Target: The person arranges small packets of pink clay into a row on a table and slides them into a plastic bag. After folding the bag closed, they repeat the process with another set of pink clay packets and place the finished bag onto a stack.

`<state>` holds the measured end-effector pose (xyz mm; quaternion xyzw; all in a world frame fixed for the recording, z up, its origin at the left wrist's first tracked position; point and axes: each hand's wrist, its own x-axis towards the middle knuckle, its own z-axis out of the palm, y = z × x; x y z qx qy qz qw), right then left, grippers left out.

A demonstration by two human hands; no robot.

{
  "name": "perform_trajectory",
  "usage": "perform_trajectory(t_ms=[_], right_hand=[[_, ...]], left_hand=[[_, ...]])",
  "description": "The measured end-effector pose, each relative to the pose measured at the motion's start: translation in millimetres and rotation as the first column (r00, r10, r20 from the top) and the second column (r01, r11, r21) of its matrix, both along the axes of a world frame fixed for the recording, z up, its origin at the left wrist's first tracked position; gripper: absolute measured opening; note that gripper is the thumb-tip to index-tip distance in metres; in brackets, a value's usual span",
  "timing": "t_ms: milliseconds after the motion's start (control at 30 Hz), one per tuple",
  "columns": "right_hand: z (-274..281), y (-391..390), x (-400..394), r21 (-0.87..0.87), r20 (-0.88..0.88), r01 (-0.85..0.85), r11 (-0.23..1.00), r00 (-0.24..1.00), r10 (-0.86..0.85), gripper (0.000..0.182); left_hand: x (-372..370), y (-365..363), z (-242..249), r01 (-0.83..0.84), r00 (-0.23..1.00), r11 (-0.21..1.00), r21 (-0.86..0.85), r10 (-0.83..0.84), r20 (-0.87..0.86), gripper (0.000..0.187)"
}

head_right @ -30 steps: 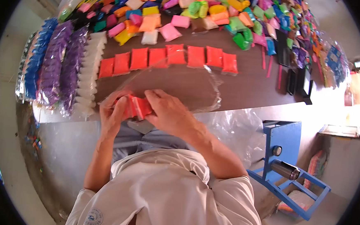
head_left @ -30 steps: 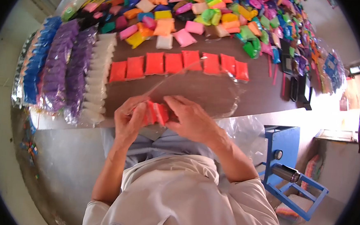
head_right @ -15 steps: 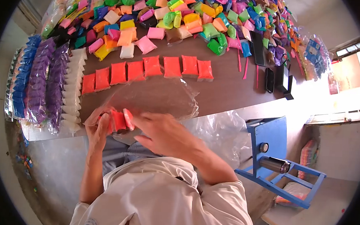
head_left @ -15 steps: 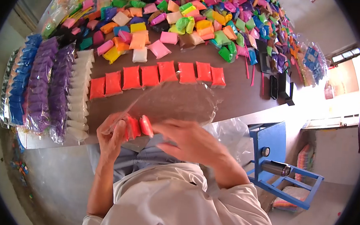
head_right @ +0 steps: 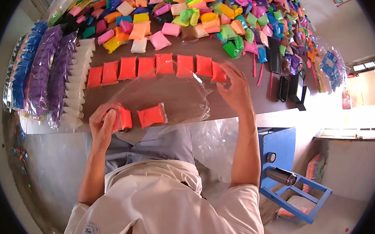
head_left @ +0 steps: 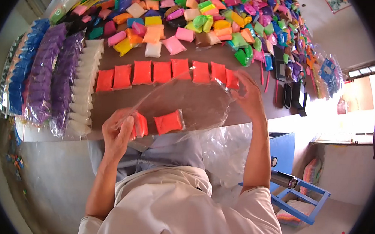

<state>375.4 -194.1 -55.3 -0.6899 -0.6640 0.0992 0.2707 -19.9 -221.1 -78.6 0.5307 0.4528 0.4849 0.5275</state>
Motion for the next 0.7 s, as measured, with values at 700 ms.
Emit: perform_trajectory(t_ms=[700], right_hand=[[42,-78,6,0.058,-0.883,0.014,0.998,0.468,0.045,0.043]], left_hand=[[0,-1,-4,-0.011,1.0,0.999,-0.047,0.011,-0.009,0.022]])
